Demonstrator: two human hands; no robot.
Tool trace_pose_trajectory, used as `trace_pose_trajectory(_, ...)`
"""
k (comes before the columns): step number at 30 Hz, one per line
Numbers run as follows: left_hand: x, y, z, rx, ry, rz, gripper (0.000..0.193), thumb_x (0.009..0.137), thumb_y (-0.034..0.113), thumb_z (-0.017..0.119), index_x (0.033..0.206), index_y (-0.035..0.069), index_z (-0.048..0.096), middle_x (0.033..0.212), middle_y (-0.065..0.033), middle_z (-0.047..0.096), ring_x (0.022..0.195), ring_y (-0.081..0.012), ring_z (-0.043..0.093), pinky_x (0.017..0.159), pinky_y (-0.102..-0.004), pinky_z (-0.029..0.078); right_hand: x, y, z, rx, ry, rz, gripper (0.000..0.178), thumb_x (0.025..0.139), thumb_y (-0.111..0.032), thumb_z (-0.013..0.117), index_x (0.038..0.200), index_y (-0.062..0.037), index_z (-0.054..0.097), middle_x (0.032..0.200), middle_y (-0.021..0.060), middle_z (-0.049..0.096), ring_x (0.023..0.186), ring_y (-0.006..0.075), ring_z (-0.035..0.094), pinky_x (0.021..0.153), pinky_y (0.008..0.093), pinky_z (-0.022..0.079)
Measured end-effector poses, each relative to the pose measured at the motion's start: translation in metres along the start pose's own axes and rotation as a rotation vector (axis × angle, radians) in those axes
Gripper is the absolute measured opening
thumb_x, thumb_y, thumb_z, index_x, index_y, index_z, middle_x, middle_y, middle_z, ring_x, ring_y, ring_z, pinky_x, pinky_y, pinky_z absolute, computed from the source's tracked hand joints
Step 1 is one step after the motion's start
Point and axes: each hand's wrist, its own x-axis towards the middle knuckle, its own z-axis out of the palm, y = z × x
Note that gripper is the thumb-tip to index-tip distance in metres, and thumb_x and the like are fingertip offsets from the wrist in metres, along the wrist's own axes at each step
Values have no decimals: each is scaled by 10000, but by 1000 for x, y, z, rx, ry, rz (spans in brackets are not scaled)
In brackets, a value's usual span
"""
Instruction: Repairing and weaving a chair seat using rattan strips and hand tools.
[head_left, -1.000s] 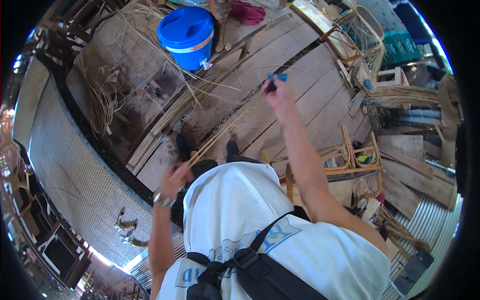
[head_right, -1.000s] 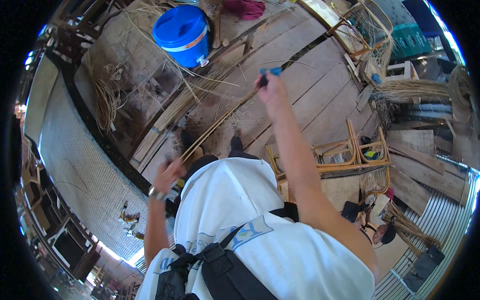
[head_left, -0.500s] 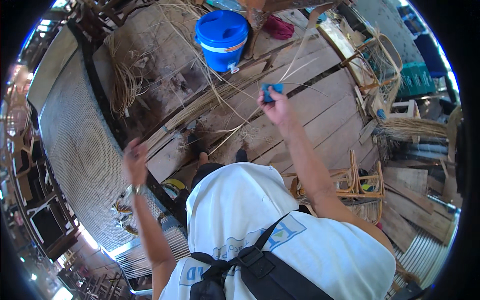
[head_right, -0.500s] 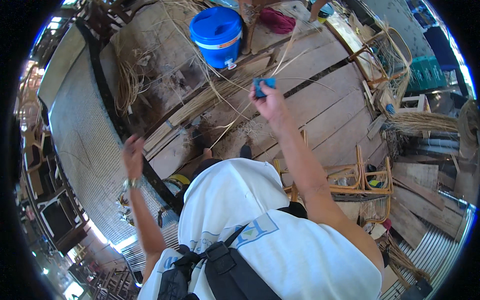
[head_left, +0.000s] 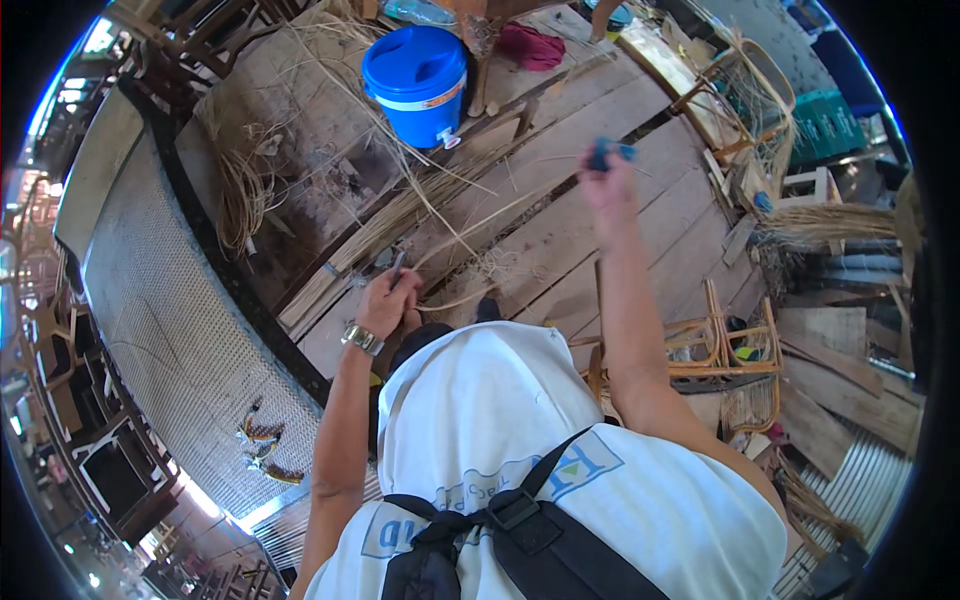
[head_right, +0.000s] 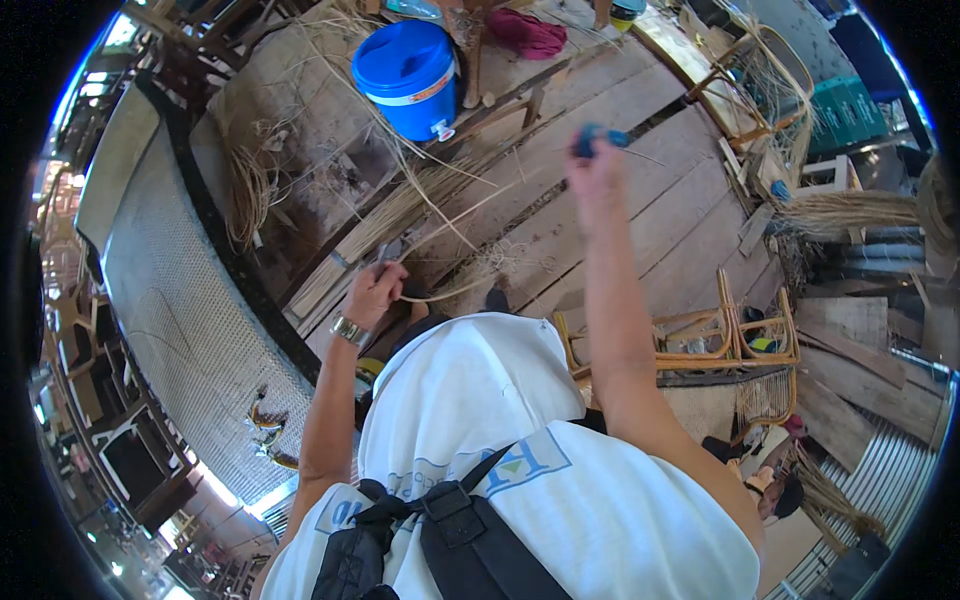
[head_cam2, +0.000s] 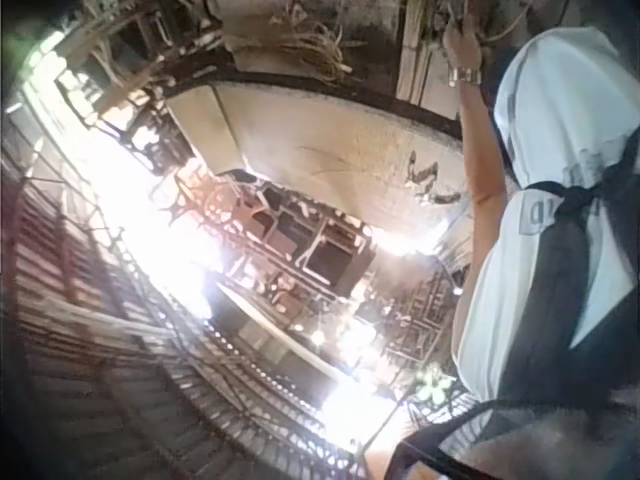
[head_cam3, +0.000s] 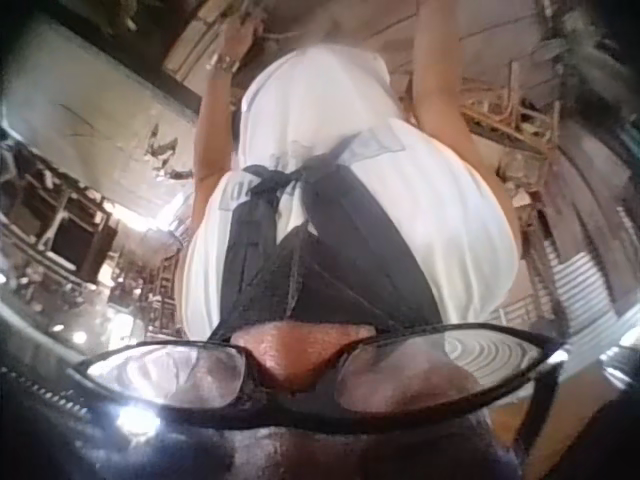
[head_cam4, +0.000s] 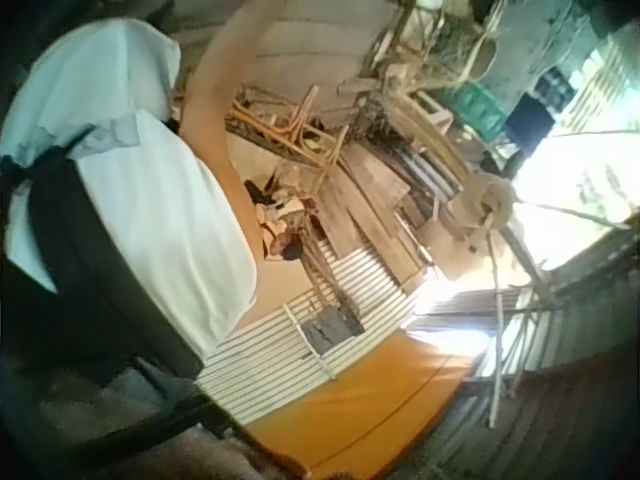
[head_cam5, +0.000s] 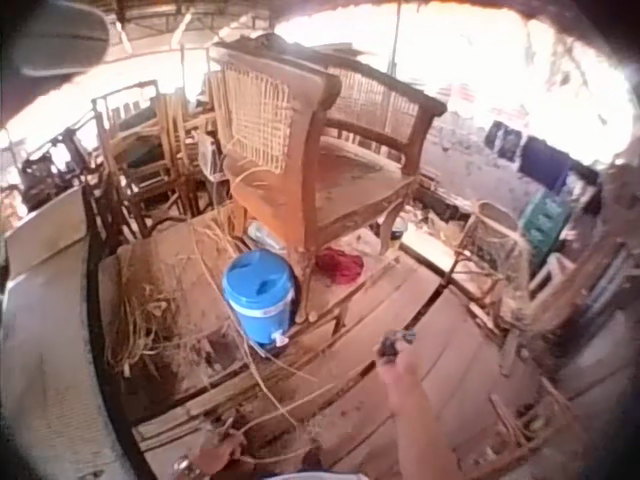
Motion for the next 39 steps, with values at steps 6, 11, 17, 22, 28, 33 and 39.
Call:
trace_pose_trajectory(6, -38, 2, -46, -319, 301, -130, 223, 943, 308, 617, 919, 93, 672, 693, 44, 578, 474, -7, 375, 427, -191, 276, -27, -87, 13, -211, -345, 75, 363, 926, -258, 610, 1153, 19, 548, 1106, 163, 627, 1013, 272, 593, 923, 418, 477)
trace_pose_trajectory(11, -13, 53, -39, -191, 323, -62, 92, 915, 139, 651, 979, 74, 636, 824, -4, 672, 653, -53, 564, 605, -185, 433, -83, 22, 19, -308, -642, 471, 552, 912, -390, 607, 1244, 41, 513, 1200, 146, 612, 1180, 317, 542, 1019, 463, 401)
trace_pose_trajectory(17, 20, 72, -14, -225, 340, 23, 102, 861, 55, 694, 915, 56, 607, 771, -8, 659, 594, -62, 553, 490, -197, 387, -176, 159, 63, -912, -837, 631, 369, 860, -159, 709, 1174, -117, 519, 1050, 71, 624, 951, 180, 611, 800, 311, 520)
trace_pose_trajectory(22, 6, 67, -74, -587, 694, 257, 82, 851, 69, 720, 898, 72, 654, 797, -30, 687, 572, -36, 485, 477, -199, 329, -161, 182, 30, -1520, -1228, 97, 396, 806, -141, 742, 1127, -111, 511, 960, 67, 620, 868, 197, 599, 772, 336, 492)
trace_pose_trajectory(28, -132, 54, -253, -490, 1124, 409, 76, 836, 108, 735, 871, 58, 691, 848, -50, 700, 477, -11, 369, 411, -183, 260, -97, 123, -34, -1726, -1321, 6, 435, 747, -146, 739, 1114, -98, 510, 1015, 140, 596, 926, 286, 609, 814, 387, 486)
trace_pose_trajectory(33, -234, 17, -313, -450, 1339, 359, 216, 844, 193, 751, 941, 25, 657, 904, -99, 711, 428, 14, 330, 373, -167, 231, -66, 128, -40, -1899, -1125, -83, 456, 742, -167, 754, 1124, -95, 516, 1008, 118, 602, 894, 272, 610, 785, 386, 500)
trace_pose_trajectory(39, -320, -26, -352, -436, 1544, 253, 425, 883, 272, 712, 1212, 84, 520, 1030, -67, 679, 448, 10, 304, 412, -156, 228, -75, 232, 24, -1454, -772, 1028, 430, 860, -188, 716, 1235, -126, 514, 920, 34, 586, 745, 107, 554, 615, 267, 456)
